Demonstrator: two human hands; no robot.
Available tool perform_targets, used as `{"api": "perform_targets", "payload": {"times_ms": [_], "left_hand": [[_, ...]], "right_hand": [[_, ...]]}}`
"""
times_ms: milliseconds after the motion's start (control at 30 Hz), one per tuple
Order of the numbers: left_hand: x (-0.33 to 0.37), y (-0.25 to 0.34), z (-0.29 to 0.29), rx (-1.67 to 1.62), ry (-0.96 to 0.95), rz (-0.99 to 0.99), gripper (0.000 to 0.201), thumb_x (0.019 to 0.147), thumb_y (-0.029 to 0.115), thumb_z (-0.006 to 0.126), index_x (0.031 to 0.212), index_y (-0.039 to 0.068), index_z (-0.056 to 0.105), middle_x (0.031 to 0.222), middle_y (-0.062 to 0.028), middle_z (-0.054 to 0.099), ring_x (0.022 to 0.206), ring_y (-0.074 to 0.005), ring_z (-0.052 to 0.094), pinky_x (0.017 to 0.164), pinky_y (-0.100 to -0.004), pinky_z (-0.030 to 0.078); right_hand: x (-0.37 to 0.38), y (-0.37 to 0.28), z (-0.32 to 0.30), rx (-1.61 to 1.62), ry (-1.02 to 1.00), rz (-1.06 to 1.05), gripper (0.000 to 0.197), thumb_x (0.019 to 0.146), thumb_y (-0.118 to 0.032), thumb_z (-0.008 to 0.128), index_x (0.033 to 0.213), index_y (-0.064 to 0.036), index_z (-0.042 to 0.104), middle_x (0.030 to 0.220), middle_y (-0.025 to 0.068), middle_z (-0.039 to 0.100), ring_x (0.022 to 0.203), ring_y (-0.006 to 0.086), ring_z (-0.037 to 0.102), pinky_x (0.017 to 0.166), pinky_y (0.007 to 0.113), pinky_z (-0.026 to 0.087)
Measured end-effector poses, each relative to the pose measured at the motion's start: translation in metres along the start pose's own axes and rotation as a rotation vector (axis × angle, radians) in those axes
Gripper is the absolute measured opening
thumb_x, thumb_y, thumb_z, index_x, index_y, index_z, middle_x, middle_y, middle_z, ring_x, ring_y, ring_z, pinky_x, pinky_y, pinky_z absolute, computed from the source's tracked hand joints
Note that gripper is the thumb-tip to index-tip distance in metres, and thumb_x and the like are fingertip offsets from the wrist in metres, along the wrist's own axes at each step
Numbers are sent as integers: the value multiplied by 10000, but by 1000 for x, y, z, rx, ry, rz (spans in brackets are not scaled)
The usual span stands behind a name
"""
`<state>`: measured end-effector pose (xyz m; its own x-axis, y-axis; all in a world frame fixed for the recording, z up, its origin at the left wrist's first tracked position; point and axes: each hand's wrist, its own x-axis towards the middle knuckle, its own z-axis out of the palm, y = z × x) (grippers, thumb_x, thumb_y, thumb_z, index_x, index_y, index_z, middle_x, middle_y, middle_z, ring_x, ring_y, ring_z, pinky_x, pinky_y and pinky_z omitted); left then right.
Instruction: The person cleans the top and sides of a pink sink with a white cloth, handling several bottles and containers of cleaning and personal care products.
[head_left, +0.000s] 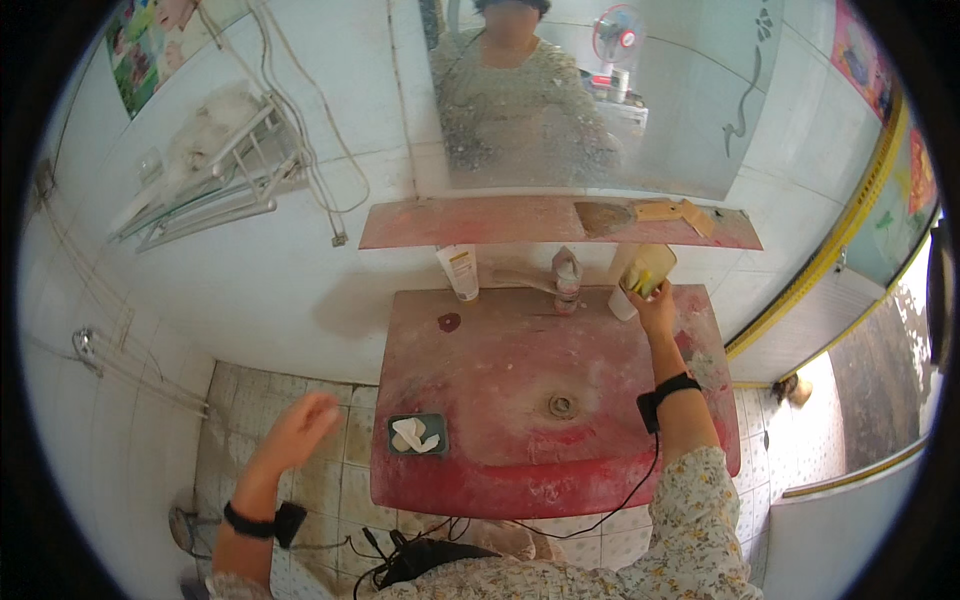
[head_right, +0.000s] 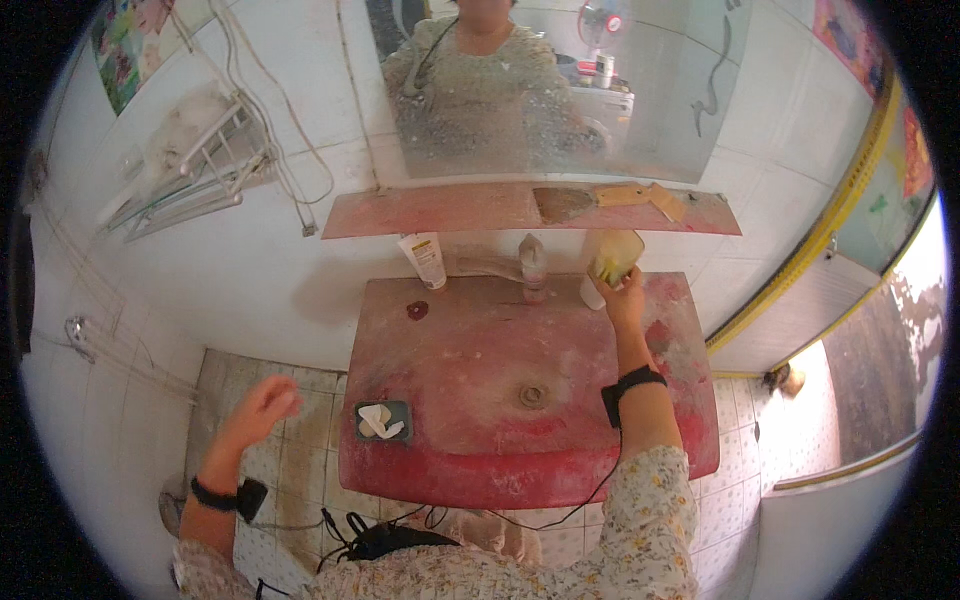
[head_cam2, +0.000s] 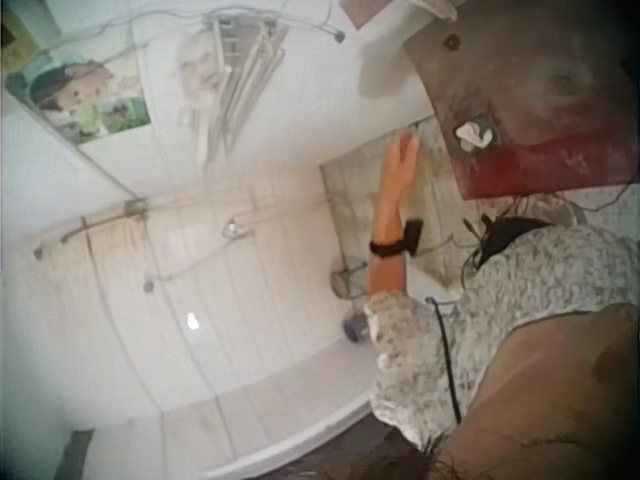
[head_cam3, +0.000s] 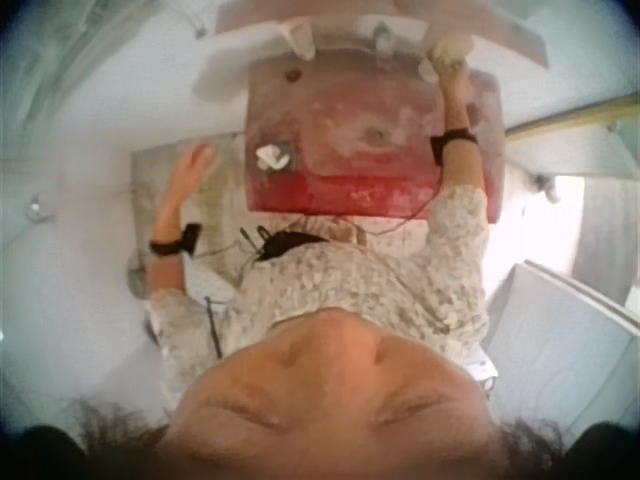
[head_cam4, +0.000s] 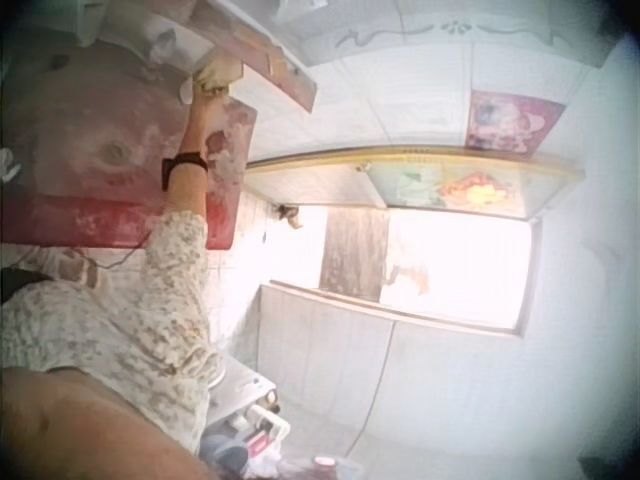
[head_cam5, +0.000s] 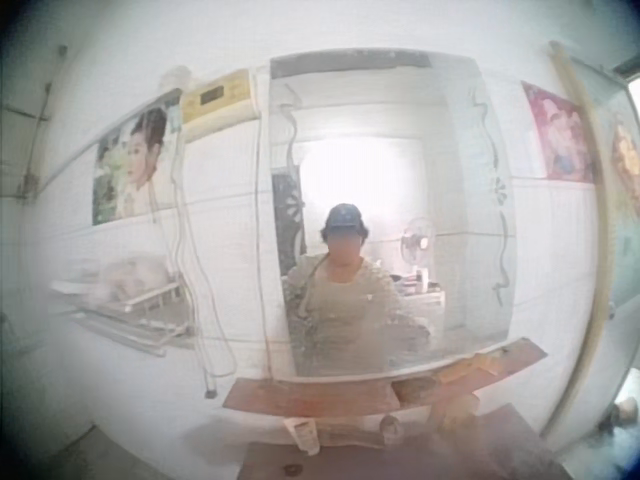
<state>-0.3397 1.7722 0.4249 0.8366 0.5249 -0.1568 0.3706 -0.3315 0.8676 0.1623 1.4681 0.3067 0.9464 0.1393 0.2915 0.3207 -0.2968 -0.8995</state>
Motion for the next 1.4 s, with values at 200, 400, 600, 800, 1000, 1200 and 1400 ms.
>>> {"api": "perform_targets", "payload": {"times_ms": [200,400,600,800,1000,1200,1400], "left_hand": [[122,36,52,123,-51,98,390,857,217,591,1165,22,451,1072,-83,547,927,-160,557,747,-299,473],[242,25,101,285,257,146,639,734,261,679,1223,-22,379,1199,-220,499,1070,-314,528,890,-367,420],[303,41,147,111,418,126,671,757,172,669,1294,-7,307,1233,-204,462,1029,-252,531,796,-336,463],[316,32,151,-34,429,153,377,781,145,648,1108,-6,536,1003,-117,614,828,-199,601,702,-300,467],[268,26,129,132,467,283,193,801,140,617,960,32,603,873,-77,648,714,-204,622,623,-303,464],[176,29,72,-588,262,115,203,858,160,582,1025,46,571,886,-39,626,731,-117,604,609,-202,467],[84,28,-1,-1058,96,229,230,893,174,532,1088,60,491,1012,-41,559,880,-157,560,766,-309,488]], "right_hand": [[-48,-6,-27,-14,22,-7,576,632,-143,770,1098,11,468,1026,143,570,952,218,570,811,322,459],[-131,-34,-88,121,-37,21,591,624,-94,727,1139,10,455,1051,110,550,963,177,548,828,296,442],[-233,-34,-170,113,-98,85,615,619,-141,742,1142,16,459,1055,82,536,957,165,530,829,304,438],[-296,-54,-194,374,95,161,497,611,-76,735,1054,24,532,1008,84,573,918,167,558,814,307,445],[-320,-37,-204,347,191,202,611,637,-93,733,1156,32,436,1078,103,528,979,192,527,864,319,416],[-318,-46,-193,434,208,232,681,651,-117,744,1208,23,379,1159,122,472,1072,205,473,938,341,362],[-318,-61,-164,419,99,211,680,690,-163,686,1249,30,350,1167,127,474,1077,222,467,932,340,365]]}}
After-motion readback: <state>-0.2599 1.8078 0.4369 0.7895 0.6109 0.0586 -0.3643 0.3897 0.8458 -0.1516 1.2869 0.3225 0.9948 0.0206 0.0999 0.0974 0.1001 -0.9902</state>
